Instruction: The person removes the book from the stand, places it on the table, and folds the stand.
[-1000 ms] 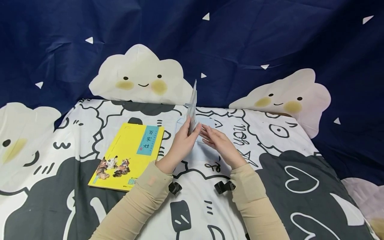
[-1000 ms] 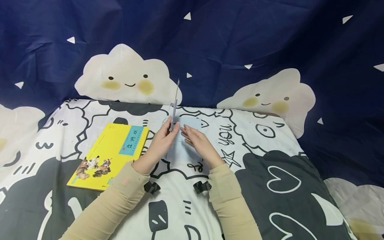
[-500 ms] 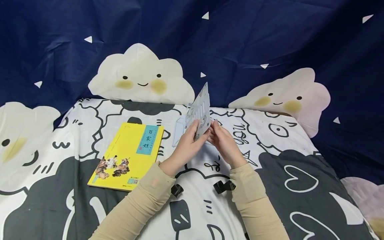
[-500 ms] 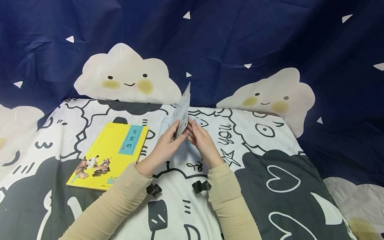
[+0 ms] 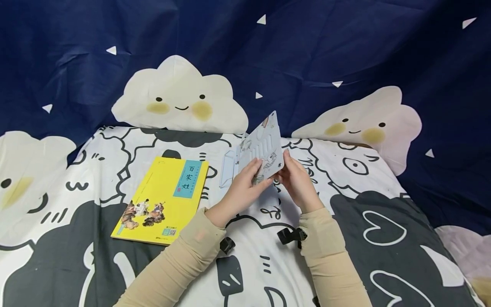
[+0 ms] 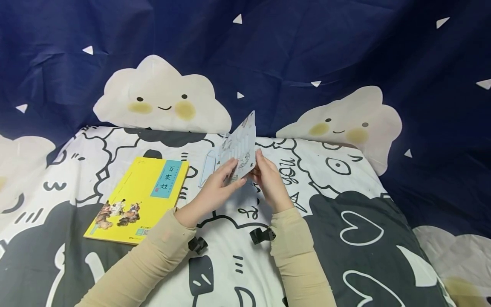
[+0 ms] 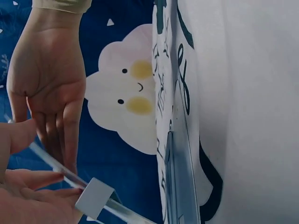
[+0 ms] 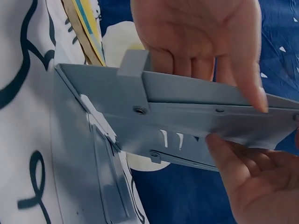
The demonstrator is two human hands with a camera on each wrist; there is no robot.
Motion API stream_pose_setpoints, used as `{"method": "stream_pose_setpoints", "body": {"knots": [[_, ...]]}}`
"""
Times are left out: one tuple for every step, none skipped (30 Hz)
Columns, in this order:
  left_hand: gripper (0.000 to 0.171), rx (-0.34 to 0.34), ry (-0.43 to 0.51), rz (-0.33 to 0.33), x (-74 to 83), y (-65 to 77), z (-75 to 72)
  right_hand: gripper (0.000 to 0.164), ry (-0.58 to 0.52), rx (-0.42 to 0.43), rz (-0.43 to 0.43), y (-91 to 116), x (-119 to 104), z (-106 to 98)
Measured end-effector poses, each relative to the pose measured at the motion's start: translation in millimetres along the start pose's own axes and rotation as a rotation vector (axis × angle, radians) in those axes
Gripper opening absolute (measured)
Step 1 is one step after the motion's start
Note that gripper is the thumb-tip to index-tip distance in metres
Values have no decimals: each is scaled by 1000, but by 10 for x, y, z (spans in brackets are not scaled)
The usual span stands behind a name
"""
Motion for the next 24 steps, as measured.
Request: {"method": "stream_pose_setpoints", "body": {"knots": [[68, -10, -2, 6, 4, 0, 8, 71, 5, 7, 2, 8, -8, -23], [68, -21, -5, 12, 7, -3, 19, 70, 11, 17, 8, 18, -13, -49], [68, -32, -8, 17, 10, -4, 30, 69, 16, 19, 11, 26, -20, -69], [67, -43, -9, 22, 13, -2, 40, 68, 17, 23, 16, 32, -24, -90], [67, -52, -10, 26, 16, -3, 50, 67, 16, 31, 23, 37, -23, -113], [67, -62, -11, 28, 19, -1, 58, 66, 13, 35, 28, 40, -24, -132], [67, -70, -10, 28, 23, 1, 66, 65, 10, 34, 33, 41, -23, -146], [67, -78, -10, 26, 22, 3, 75, 64, 6, 37, 41, 43, -19, -162], [67, -86, -12, 24, 24, 5, 83, 64, 2, 38, 47, 42, -15, -176], [67, -94, -15, 19, 22, 7, 92, 62, -3, 47, 54, 44, -10, -197], [66, -103, -18, 17, 23, 7, 103, 61, -2, 56, 59, 48, -7, -221], [66, -111, -20, 16, 25, 8, 113, 59, 1, 66, 63, 51, -7, -243], [65, -119, -20, 19, 28, 9, 123, 57, 12, 80, 70, 59, -7, -268], [64, -127, -19, 20, 29, 9, 135, 53, 26, 100, 78, 68, -4, -301], [63, -133, -16, 22, 29, 7, 146, 50, 41, 120, 86, 77, -2, -335], [62, -139, -11, 22, 27, 8, 155, 47, 57, 140, 95, 87, 3, -372], [61, -142, -10, 23, 24, 6, 161, 45, 78, 159, 107, 98, 7, -410], [60, -144, -6, 19, 16, 6, 166, 43, 98, 174, 119, 107, 14, -446], [60, -147, -3, 13, 6, 5, 171, 42, 116, 183, 134, 116, 23, -481], [59, -148, -1, 6, -6, 4, 174, 41, 128, 186, 146, 123, 30, -512], [59, -148, 2, 1, -15, 4, 174, 41, 134, 184, 158, 128, 38, -538], [58, -149, 0, -3, -23, 3, 173, 41, 139, 178, 169, 133, 48, -563], [58, -150, 2, -7, -28, 2, 171, 42, 145, 170, 178, 138, 53, -585], [57, -149, 5, -9, -34, -1, 167, 41, 146, 160, 189, 142, 63, -605]]}}
Point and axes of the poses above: each hand's wrist, its own y-axis away from the middle knuckle, its own z-axis out of the palm, x = y × z, the point moved 10 cm from there along -y, towards the middle knuckle, and after that the axes turned 12 degrees about -x, right-handed, at the moved point
